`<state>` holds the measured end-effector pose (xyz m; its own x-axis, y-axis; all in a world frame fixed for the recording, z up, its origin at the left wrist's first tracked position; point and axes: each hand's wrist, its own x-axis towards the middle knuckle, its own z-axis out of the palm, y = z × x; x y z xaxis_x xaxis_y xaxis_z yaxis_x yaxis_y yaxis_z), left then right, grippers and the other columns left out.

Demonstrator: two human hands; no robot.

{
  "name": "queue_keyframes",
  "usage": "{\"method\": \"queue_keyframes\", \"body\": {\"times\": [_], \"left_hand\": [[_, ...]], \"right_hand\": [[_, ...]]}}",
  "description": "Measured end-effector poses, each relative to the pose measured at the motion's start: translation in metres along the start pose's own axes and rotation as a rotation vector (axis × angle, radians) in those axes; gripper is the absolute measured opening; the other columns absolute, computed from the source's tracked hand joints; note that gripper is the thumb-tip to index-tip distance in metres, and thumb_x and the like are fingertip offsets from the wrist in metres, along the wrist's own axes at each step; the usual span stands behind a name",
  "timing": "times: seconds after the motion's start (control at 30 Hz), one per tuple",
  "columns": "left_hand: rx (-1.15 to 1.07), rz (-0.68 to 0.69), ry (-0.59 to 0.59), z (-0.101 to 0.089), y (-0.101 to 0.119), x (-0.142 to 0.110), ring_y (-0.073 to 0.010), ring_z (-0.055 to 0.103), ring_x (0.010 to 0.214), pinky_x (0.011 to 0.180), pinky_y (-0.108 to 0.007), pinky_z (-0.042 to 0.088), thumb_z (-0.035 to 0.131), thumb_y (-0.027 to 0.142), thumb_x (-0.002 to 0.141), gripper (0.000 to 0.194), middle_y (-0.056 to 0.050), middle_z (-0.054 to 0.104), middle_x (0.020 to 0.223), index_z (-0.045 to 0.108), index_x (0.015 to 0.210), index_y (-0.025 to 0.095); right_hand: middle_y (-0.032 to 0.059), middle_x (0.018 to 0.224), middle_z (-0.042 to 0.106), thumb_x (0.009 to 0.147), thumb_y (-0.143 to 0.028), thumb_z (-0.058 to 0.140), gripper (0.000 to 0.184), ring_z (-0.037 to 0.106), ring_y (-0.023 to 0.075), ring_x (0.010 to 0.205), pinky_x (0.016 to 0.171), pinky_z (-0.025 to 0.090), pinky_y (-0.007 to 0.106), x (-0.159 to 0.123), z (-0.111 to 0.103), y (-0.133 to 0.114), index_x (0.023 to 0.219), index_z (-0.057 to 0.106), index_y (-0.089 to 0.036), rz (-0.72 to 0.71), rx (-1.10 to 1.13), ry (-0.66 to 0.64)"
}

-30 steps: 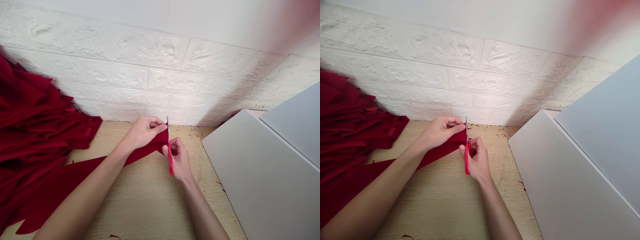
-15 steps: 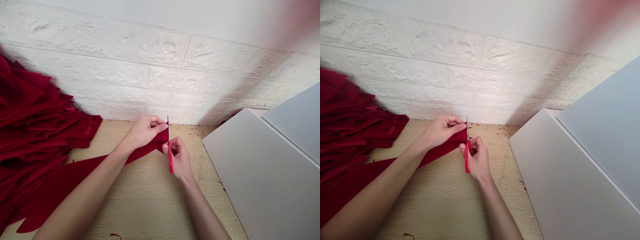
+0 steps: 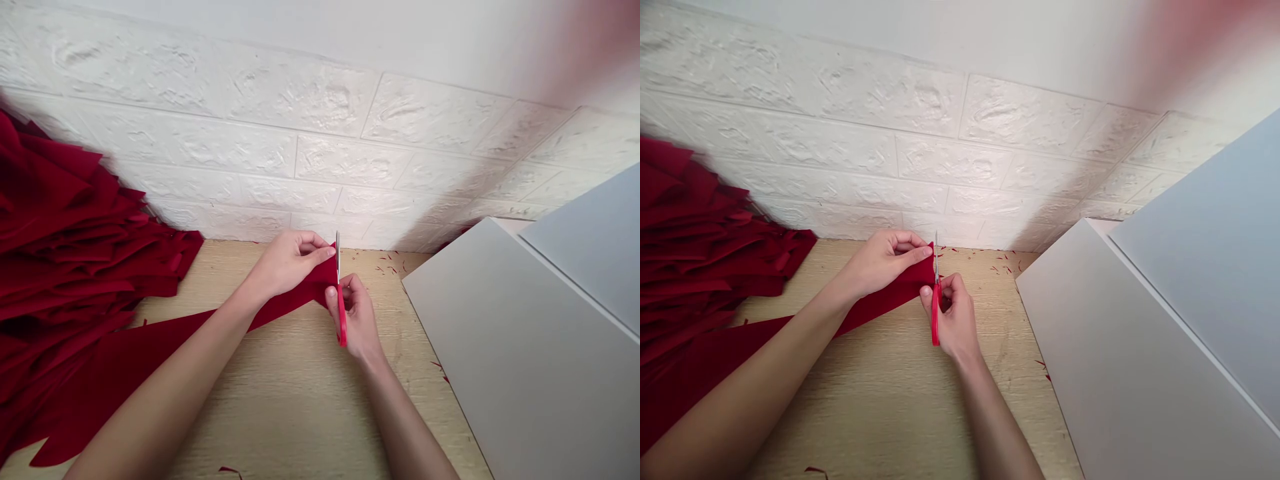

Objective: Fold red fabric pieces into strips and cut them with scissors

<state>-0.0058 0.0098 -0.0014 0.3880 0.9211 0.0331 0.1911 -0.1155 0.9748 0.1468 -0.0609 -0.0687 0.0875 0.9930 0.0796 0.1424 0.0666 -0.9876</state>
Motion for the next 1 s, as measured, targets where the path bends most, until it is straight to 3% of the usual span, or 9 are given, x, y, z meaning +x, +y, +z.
{"method": "queue_keyframes", "body": {"times": [0.27, 0.4, 0.47, 0.6, 0.7, 0.87, 1.0], "left_hand": [[-0.021, 0.086, 0.064, 0.0, 0.003, -0.001, -0.0102, 0.059, 0.066, 0.063, -0.022, 0.043, 0.061, 0.04, 0.087, 0.024, 0.001, 0.069, 0.078, 0.066, 0.086, 0.016], [0.011, 0.101, -0.003, 0.009, 0.012, -0.01, -0.0122, 0.061, 0.07, 0.063, -0.024, 0.046, 0.058, 0.044, 0.09, 0.027, 0.0, 0.069, 0.081, 0.065, 0.091, 0.018], [0.034, 0.107, -0.032, 0.013, 0.021, -0.019, -0.0144, 0.064, 0.078, 0.068, -0.026, 0.049, 0.059, 0.048, 0.089, 0.03, -0.002, 0.07, 0.091, 0.064, 0.1, 0.02], [0.184, 0.175, 0.025, 0.011, 0.041, -0.038, -0.0185, 0.064, 0.1, 0.084, -0.03, 0.052, 0.057, 0.051, 0.09, 0.035, -0.003, 0.068, 0.117, 0.061, 0.113, 0.025], [0.366, 0.192, 0.023, 0.003, 0.046, -0.048, -0.0212, 0.062, 0.108, 0.092, -0.035, 0.05, 0.051, 0.049, 0.095, 0.031, -0.003, 0.067, 0.121, 0.062, 0.112, 0.025], [0.763, 0.12, -0.063, -0.007, 0.013, -0.063, -0.0263, 0.059, 0.112, 0.101, -0.047, 0.046, 0.047, 0.037, 0.098, 0.027, -0.007, 0.068, 0.117, 0.062, 0.11, 0.019], [0.897, 0.023, -0.074, -0.017, -0.028, -0.101, -0.0279, 0.057, 0.116, 0.101, -0.048, 0.046, 0.048, 0.037, 0.097, 0.026, -0.008, 0.065, 0.121, 0.062, 0.112, 0.021]], "right_hand": [[-0.0073, 0.061, 0.047, 0.088, -0.056, 0.064, 0.039, 0.036, 0.0091, 0.053, 0.051, 0.029, 0.024, 0.002, 0.002, 0.008, 0.082, 0.043, -0.024, -0.044, 0.047, 0.054], [-0.0076, 0.057, 0.046, 0.091, -0.062, 0.057, 0.041, 0.038, 0.0097, 0.048, 0.047, 0.032, 0.025, 0.008, 0.002, 0.014, 0.083, 0.044, -0.024, -0.131, 0.195, 0.184], [-0.0066, 0.056, 0.047, 0.091, -0.066, 0.053, 0.044, 0.04, 0.0104, 0.048, 0.046, 0.034, 0.025, 0.013, -0.001, 0.015, 0.08, 0.045, -0.024, -0.153, 0.217, 0.277], [-0.0055, 0.056, 0.048, 0.088, -0.072, 0.052, 0.05, 0.044, 0.0109, 0.048, 0.046, 0.037, 0.026, 0.027, -0.014, 0.016, 0.075, 0.045, -0.023, -0.106, 0.201, 0.428], [-0.0066, 0.056, 0.048, 0.084, -0.072, 0.057, 0.052, 0.043, 0.0095, 0.047, 0.045, 0.036, 0.024, 0.037, -0.023, 0.021, 0.074, 0.043, -0.023, -0.094, 0.213, 0.481], [-0.0076, 0.056, 0.049, 0.078, -0.074, 0.064, 0.055, 0.045, 0.0087, 0.046, 0.044, 0.036, 0.022, 0.045, -0.03, 0.032, 0.074, 0.043, -0.023, -0.094, 0.274, 0.492], [-0.0076, 0.054, 0.05, 0.075, -0.075, 0.066, 0.056, 0.045, 0.0089, 0.045, 0.043, 0.036, 0.022, 0.047, -0.032, 0.034, 0.073, 0.043, -0.023, -0.084, 0.28, 0.472]]}}
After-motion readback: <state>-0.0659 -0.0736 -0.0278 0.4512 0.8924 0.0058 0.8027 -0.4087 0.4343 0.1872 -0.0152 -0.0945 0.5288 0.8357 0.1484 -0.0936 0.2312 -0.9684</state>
